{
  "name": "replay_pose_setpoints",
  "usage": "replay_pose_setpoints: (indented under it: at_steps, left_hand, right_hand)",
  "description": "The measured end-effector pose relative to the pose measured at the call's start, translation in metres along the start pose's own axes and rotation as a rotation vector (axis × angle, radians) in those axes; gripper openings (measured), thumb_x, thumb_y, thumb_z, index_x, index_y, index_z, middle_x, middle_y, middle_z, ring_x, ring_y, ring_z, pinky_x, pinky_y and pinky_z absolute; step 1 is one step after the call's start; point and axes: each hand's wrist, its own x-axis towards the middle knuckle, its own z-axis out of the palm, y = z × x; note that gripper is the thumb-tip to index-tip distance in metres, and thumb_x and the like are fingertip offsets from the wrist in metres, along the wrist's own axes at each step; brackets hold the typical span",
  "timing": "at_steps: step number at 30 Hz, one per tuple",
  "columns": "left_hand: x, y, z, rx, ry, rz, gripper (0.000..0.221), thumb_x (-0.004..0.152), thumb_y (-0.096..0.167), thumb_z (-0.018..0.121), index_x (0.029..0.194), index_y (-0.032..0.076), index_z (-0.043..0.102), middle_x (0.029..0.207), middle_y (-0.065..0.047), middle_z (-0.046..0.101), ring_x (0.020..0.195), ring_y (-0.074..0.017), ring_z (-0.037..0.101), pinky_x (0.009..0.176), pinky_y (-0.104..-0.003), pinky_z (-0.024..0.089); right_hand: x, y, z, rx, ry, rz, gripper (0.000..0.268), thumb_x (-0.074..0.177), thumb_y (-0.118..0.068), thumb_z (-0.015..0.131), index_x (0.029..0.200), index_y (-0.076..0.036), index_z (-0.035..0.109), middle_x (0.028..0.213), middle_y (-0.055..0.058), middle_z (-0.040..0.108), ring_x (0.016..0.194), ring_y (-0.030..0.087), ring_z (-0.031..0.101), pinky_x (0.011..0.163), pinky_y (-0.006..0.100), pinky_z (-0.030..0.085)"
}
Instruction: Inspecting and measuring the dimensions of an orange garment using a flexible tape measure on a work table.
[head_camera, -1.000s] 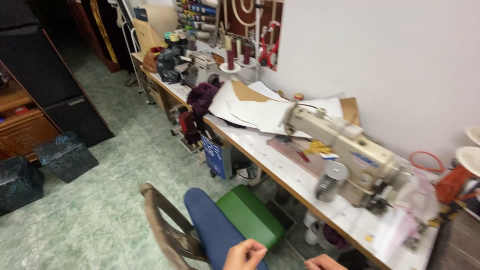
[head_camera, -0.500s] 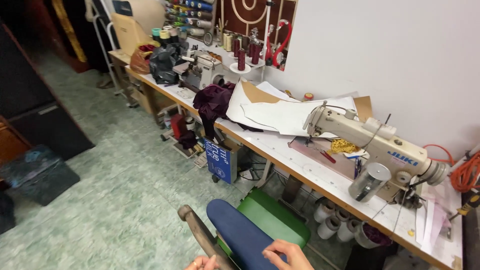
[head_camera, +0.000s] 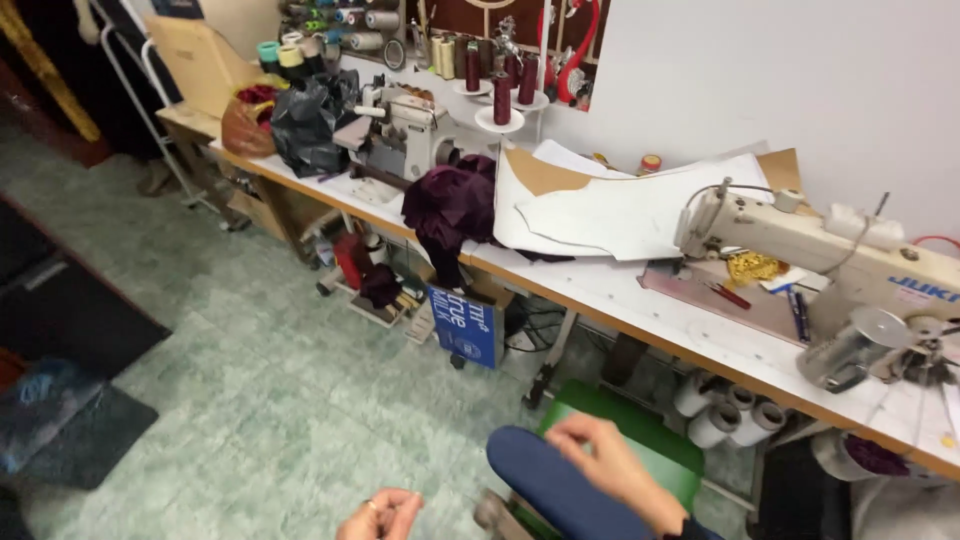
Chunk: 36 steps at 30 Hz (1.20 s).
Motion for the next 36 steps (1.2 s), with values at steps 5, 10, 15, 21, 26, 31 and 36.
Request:
replay_pose_setpoints:
  at_steps: [5, 10, 15, 21, 26, 31, 36]
  left_hand:
    - [0.068, 0.062, -0.044, -0.118, -0.094, 0.111, 0.013, 0.079, 0.024, 0.075, 0.081, 0.013, 0.081, 0.054, -0.001, 0.038, 0.052, -0.0112, 0.040, 0.057, -0.023, 0.038]
    - [0.128, 0.133, -0.028, -0.127, -0.365, 0.556, 0.013, 0.086, 0.022, 0.065, 0.087, 0.013, 0.075, 0.072, 0.001, 0.055, 0.063, -0.0107, 0.050, 0.064, -0.026, 0.044]
    - [0.197, 0.199, 0.004, -0.082, -0.584, 0.638, 0.017, 0.091, 0.025, 0.059, 0.095, 0.013, 0.071, 0.089, 0.001, 0.062, 0.073, -0.0125, 0.056, 0.070, -0.029, 0.048]
    - [0.319, 0.261, 0.055, -0.249, -0.695, 0.906, 0.009, 0.085, 0.010, 0.068, 0.092, 0.007, 0.073, 0.070, -0.011, 0.063, 0.065, -0.0215, 0.061, 0.064, -0.035, 0.049]
    - [0.418, 0.326, 0.091, -0.185, -0.907, 0.864, 0.011, 0.090, 0.016, 0.066, 0.091, 0.008, 0.073, 0.068, -0.007, 0.065, 0.067, -0.0160, 0.063, 0.065, -0.030, 0.052]
    - [0.466, 0.377, 0.128, -0.151, -0.997, 0.803, 0.021, 0.094, 0.018, 0.061, 0.083, 0.005, 0.073, 0.067, -0.008, 0.064, 0.063, -0.0138, 0.057, 0.060, -0.029, 0.051]
    - [0.502, 0.416, 0.186, -0.107, -1.045, 0.864, 0.022, 0.093, 0.021, 0.062, 0.083, 0.005, 0.073, 0.070, -0.009, 0.066, 0.066, -0.0176, 0.063, 0.063, -0.030, 0.053]
  right_hand:
    - [0.082, -0.053, -0.035, -0.050, 0.124, 0.068, 0.028, 0.090, -0.034, 0.056, 0.098, -0.014, 0.074, 0.099, 0.003, 0.074, 0.088, 0.013, 0.070, 0.081, 0.028, 0.056]
    - [0.135, -0.082, -0.057, -0.048, 0.258, 0.140, 0.022, 0.092, -0.026, 0.057, 0.099, -0.011, 0.073, 0.094, 0.002, 0.072, 0.080, 0.014, 0.067, 0.073, 0.029, 0.053]
    - [0.200, -0.073, -0.071, -0.085, 0.329, 0.233, 0.023, 0.093, -0.027, 0.058, 0.096, -0.010, 0.073, 0.084, 0.002, 0.071, 0.070, 0.012, 0.059, 0.065, 0.027, 0.046]
    - [0.289, -0.059, -0.086, -0.089, 0.533, 0.219, 0.018, 0.092, -0.021, 0.065, 0.096, -0.005, 0.072, 0.077, 0.015, 0.073, 0.076, 0.029, 0.072, 0.078, 0.041, 0.052]
    - [0.358, -0.062, -0.108, -0.138, 0.617, 0.378, 0.018, 0.089, -0.022, 0.067, 0.095, -0.006, 0.074, 0.080, 0.014, 0.075, 0.078, 0.028, 0.074, 0.079, 0.040, 0.054]
    - [0.406, -0.029, -0.136, -0.145, 0.614, 0.474, 0.019, 0.091, -0.019, 0.065, 0.099, -0.003, 0.072, 0.085, 0.014, 0.075, 0.080, 0.028, 0.073, 0.077, 0.038, 0.055]
    - [0.468, 0.051, -0.185, -0.211, 0.620, 0.471, 0.018, 0.091, -0.019, 0.064, 0.097, -0.004, 0.071, 0.082, 0.013, 0.073, 0.077, 0.028, 0.072, 0.074, 0.038, 0.054]
